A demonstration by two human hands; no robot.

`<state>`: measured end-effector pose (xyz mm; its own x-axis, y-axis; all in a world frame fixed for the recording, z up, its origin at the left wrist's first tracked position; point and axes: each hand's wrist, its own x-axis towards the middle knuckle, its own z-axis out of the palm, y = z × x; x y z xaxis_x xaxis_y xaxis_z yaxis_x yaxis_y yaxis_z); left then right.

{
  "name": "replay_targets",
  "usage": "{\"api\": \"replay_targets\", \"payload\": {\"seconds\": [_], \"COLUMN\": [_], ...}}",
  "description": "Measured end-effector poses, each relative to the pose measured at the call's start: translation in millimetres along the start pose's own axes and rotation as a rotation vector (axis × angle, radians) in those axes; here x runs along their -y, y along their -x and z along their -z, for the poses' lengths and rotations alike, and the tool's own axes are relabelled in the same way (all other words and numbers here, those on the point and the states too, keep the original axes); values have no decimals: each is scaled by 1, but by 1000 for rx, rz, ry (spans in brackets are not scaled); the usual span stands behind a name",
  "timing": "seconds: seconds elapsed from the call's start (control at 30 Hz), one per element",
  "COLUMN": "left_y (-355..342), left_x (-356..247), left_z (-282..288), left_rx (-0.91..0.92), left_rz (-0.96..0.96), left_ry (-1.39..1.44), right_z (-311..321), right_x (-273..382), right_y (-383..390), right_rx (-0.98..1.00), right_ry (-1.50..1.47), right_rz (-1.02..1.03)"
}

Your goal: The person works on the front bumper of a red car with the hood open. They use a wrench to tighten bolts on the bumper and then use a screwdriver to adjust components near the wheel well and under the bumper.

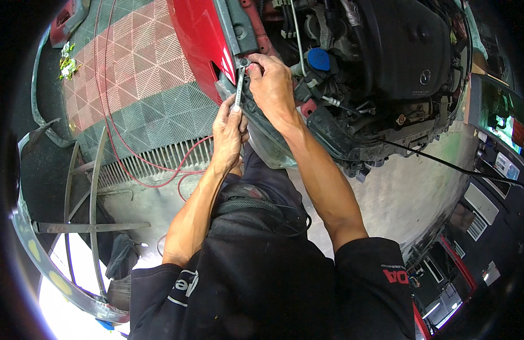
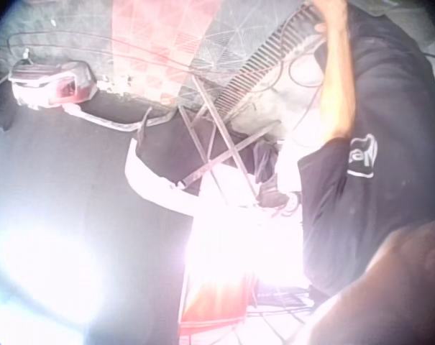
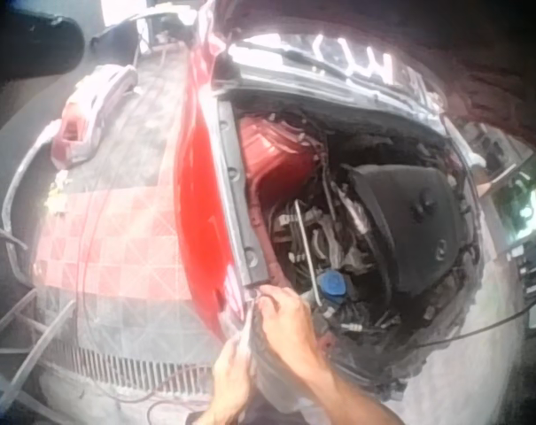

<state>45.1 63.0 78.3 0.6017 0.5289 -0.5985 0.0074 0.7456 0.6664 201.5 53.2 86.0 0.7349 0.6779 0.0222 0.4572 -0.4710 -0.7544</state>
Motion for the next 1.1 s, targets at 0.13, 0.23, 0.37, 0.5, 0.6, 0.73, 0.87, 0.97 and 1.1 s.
{"api": "replay_targets", "payload": {"seconds": [0.13, 0.23, 0.37, 0.5, 0.6, 0.73, 0.87, 0.97, 1.1], "left_y": [10, 16, 11, 8, 8, 3, -2, -8, -8], "left_x": [-18, -25, -41, -39, -44, -41, -25, -11, -5], "left_z": [-5, -17, -31, -35, -36, -31, -18, -8, -6], "left_rx": [-62, -172, -221, -237, -231, -233, -187, -174, -196], "left_rz": [-35, -210, -226, -248, -239, -224, -341, -358, -273], "left_ry": [-220, -570, -714, -688, -666, -751, -606, -541, -459], "right_z": [-2, -2, -1, 1, 1, 1, -1, 1, 5], "right_x": [0, 0, 2, 4, 3, 2, -3, -2, 2], "right_y": [-1, -2, -3, -3, -3, -6, -10, -13, -15], "right_rx": [-5, -3, -28, 6, 6, 14, 70, 105, 135], "right_ry": [-8, 9, 24, 35, 52, 75, 36, 32, 11], "right_rz": [-10, 17, 117, 102, 138, 195, 188, 184, 161]}}
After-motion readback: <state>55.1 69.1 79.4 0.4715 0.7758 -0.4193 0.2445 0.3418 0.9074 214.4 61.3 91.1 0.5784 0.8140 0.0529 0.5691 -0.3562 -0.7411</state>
